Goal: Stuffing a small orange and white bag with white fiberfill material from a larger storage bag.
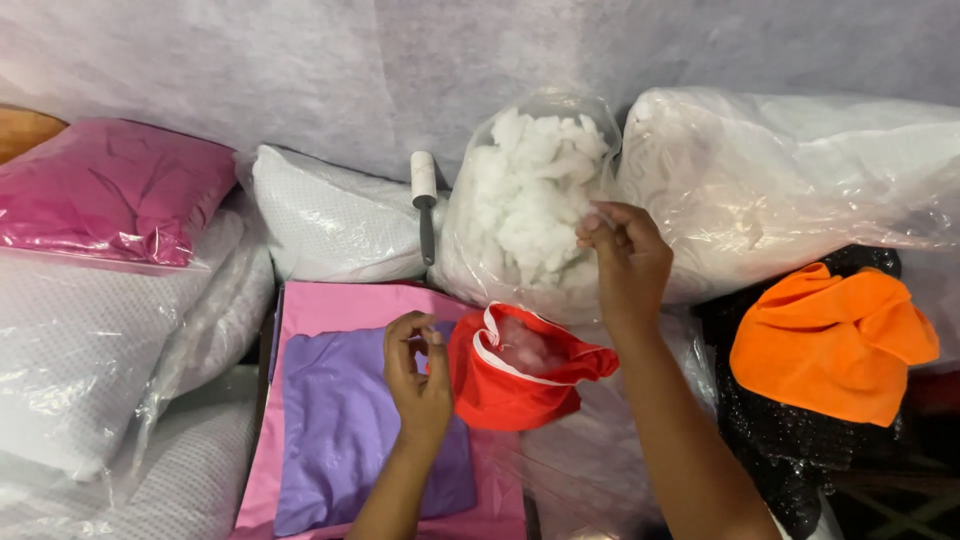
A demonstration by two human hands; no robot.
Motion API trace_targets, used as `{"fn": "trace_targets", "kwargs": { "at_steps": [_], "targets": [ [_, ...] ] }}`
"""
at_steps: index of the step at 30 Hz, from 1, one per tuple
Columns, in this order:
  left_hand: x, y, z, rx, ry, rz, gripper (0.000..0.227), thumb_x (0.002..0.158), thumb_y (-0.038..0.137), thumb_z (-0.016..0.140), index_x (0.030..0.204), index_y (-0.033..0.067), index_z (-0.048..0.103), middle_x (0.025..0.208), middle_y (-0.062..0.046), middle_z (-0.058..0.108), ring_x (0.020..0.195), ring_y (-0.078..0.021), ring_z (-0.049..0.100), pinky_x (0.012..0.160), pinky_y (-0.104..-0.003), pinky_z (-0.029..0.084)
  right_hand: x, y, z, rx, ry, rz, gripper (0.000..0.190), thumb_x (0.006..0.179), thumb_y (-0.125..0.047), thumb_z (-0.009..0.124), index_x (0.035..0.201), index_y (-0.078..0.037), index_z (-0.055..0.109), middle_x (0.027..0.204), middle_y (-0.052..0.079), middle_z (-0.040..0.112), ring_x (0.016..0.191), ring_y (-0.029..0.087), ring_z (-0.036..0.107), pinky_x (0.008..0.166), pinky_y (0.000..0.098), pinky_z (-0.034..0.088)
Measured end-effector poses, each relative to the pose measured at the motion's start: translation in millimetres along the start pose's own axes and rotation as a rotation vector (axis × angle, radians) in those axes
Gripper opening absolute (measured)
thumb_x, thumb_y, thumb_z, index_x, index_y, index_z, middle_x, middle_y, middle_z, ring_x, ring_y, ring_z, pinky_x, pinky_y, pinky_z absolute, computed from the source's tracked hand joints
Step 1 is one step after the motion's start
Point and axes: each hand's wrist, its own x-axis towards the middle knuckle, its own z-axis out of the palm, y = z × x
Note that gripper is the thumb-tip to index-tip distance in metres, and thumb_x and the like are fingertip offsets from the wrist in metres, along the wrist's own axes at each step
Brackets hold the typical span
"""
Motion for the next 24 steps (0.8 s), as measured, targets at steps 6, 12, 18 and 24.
{"fn": "trace_targets", "kwargs": {
  "at_steps": [6, 12, 18, 24],
  "targets": [
    [10.3, -1.4, 9.0, 0.021, -0.096, 0.188, 0.022, 0.09, 0.006, 0.066, 0.112, 0.0038, 0.064, 0.104, -0.011, 0.062, 0.081, -0.0242, 0.058, 0.066, -0.034, 0.048, -49.1, 20.7, -49.8, 0.005, -0.218, -0.111, 0.019, 0.093, -0.003, 0.077, 0.112, 0.001, 0.073, 0.083, 0.012, 0.067, 0.076, 0.021, 0.073, 0.082, 0.0344, 0.063],
    [9.7, 13.5, 19.4, 0.146, -0.264, 0.36, 0.024, 0.091, 0.008, 0.064, 0.115, 0.0068, 0.067, 0.105, -0.012, 0.061, 0.102, -0.0332, 0.061, 0.091, -0.045, 0.046, -44.3, 6.0, -63.4, -0.263, -0.67, -0.185, 0.026, 0.08, -0.005, 0.08, 0.105, 0.001, 0.074, 0.096, 0.021, 0.075, 0.062, 0.03, 0.07, 0.058, 0.0396, 0.059],
    [11.2, 16.7, 24.5, 0.161, -0.269, 0.325, 0.024, 0.091, 0.007, 0.065, 0.115, 0.0084, 0.068, 0.106, -0.011, 0.06, 0.106, -0.033, 0.06, 0.094, -0.045, 0.045, -35.2, 23.1, -76.8, -0.535, -0.617, -0.221, 0.013, 0.084, -0.009, 0.077, 0.097, -0.008, 0.077, 0.099, 0.007, 0.075, 0.066, 0.023, 0.071, 0.057, 0.0326, 0.057],
    [17.2, 11.2, 21.9, 0.163, -0.254, 0.297, 0.024, 0.091, 0.006, 0.064, 0.115, 0.0084, 0.068, 0.108, -0.011, 0.062, 0.11, -0.0342, 0.061, 0.095, -0.046, 0.045, -22.9, 52.4, -55.6, -0.582, -0.477, -0.232, 0.032, 0.094, -0.015, 0.073, 0.126, -0.015, 0.068, 0.114, 0.007, 0.072, 0.086, 0.023, 0.075, 0.073, 0.0324, 0.062]
  ]
}}
